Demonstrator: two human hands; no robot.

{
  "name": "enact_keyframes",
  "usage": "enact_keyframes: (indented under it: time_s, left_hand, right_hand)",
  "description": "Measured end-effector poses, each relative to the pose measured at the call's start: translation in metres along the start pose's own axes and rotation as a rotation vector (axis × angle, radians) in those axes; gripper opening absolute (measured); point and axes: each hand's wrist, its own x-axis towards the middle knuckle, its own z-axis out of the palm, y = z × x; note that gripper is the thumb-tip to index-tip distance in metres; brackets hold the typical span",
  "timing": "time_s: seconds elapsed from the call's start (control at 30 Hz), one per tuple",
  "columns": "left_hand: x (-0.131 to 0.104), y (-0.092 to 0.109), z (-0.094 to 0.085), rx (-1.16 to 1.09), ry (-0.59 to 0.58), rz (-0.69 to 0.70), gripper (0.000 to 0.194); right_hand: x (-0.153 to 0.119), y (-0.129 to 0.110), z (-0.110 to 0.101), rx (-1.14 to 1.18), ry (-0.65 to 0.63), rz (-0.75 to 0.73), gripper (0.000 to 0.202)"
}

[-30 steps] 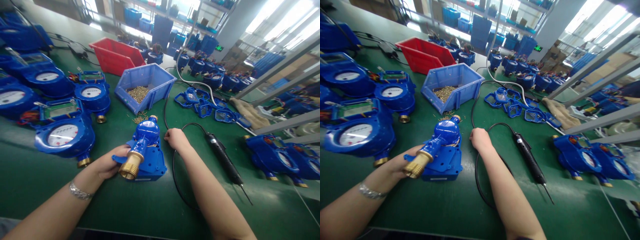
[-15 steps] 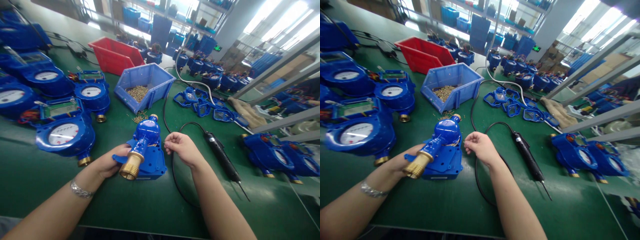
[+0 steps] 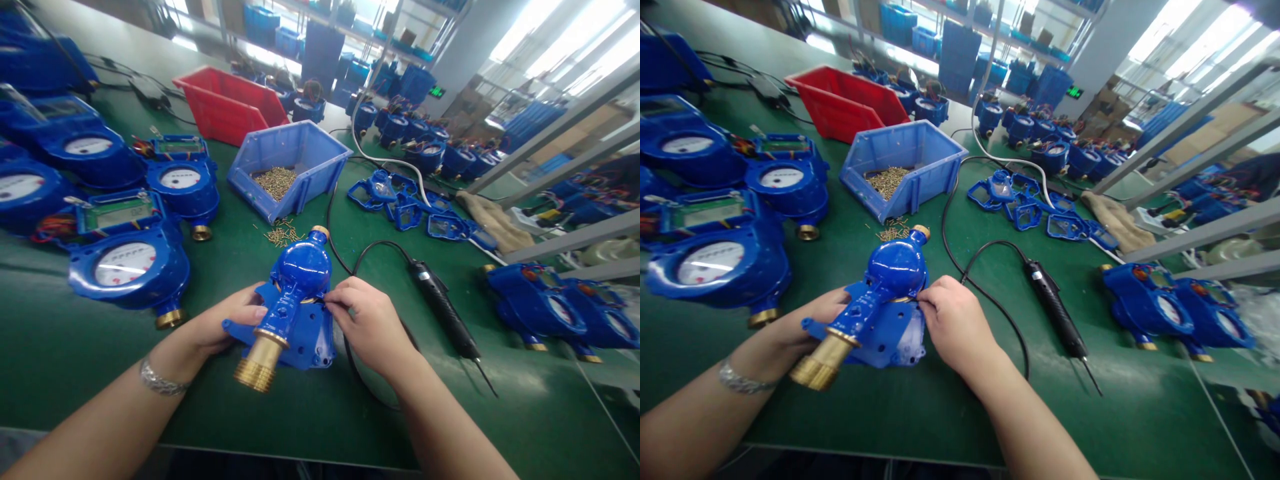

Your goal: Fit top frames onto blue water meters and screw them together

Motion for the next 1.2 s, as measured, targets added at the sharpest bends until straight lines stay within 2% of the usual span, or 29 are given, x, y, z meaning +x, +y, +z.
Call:
enact_keyframes:
  time_s: [0.3, 0.37, 0.47, 0.53, 0.67, 0.77, 0.93, 1.13, 1.2]
  left_hand:
    - [0.003, -0.007, -0.010, -0.002, -0.026, 0.002, 0.053]
    - [0.002, -0.006, -0.010, 0.006, -0.021, 0.002, 0.051]
    - [0.001, -0.005, -0.008, 0.008, -0.008, 0.006, 0.047]
    - [0.000, -0.004, -0.006, -0.004, 0.008, 0.003, 0.047]
    - [0.000, 0.000, -0.001, -0.043, 0.003, 0.011, 0.050]
    - [0.000, 0.002, 0.001, -0.047, -0.004, 0.010, 0.056]
    - [-0.001, 0.003, 0.002, -0.032, 0.013, 0.015, 0.056]
    - [-0.001, 0.004, 0.004, -0.027, 0.016, 0.010, 0.055]
    - [-0.002, 0.004, 0.005, -0.033, 0.017, 0.009, 0.054]
  right_hand:
    - [-0.003, -0.007, 0.008, -0.188, -0.022, -0.039, 0.019]
    - [-0.005, -0.006, 0.005, -0.090, 0.014, -0.012, 0.015]
    - [-0.015, -0.004, -0.002, 0.161, 0.143, 0.145, 0.009]
    - [-0.025, -0.005, -0.004, 0.273, 0.161, 0.194, 0.009]
    - [-0.043, -0.012, 0.001, 0.306, 0.094, 0.069, 0.013]
    - [-0.050, -0.016, 0.007, 0.273, 0.141, 0.028, 0.012]
    - [-0.052, -0.015, 0.014, 0.218, 0.209, -0.001, 0.012]
    - [-0.055, -0.020, 0.015, 0.137, 0.191, -0.088, 0.012]
    - [-0.056, -0.020, 0.012, 0.124, 0.141, -0.124, 0.014]
